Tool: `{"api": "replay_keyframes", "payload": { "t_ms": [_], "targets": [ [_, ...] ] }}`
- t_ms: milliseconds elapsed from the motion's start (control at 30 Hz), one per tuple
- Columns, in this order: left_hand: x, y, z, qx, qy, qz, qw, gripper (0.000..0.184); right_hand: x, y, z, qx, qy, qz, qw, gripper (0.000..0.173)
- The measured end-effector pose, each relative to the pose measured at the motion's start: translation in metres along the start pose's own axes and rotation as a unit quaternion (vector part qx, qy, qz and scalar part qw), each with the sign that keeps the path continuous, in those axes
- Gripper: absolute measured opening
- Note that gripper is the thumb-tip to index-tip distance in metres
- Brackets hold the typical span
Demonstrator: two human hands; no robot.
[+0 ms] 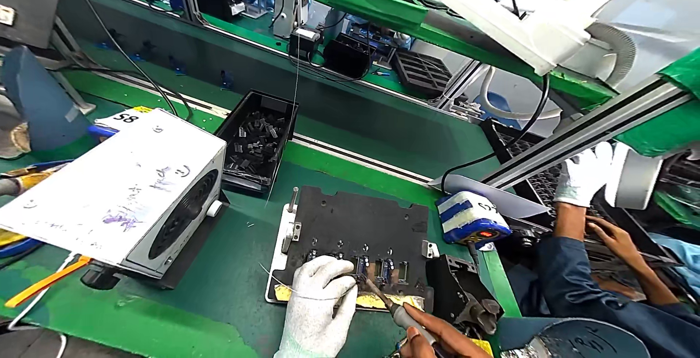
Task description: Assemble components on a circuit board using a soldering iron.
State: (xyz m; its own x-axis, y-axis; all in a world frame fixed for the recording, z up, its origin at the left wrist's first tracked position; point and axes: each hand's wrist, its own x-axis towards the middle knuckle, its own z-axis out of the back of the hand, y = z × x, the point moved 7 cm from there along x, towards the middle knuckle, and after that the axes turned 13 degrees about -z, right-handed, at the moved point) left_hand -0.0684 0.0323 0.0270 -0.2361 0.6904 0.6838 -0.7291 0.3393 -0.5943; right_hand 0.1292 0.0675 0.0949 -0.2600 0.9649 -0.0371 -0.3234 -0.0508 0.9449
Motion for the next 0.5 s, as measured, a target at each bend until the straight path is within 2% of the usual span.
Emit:
{"api": "replay_keyframes", "payload": {
  "t_ms": [233,500],
  "targets": [
    [0.0002,-0.0001,0.0007,0.001,0.002,-0.004,1.0,0.012,0.0089,0.0092,0.0052,-0.011,0.015,-0.031,0.999,0.022],
    [0.0004,0.0001,0.0009,0.003,-0.001,-0.006,1.0,0.012,0.0067,0.0063,0.0046,-0.007,0.008,-0.024,1.0,0.021]
  ]
}}
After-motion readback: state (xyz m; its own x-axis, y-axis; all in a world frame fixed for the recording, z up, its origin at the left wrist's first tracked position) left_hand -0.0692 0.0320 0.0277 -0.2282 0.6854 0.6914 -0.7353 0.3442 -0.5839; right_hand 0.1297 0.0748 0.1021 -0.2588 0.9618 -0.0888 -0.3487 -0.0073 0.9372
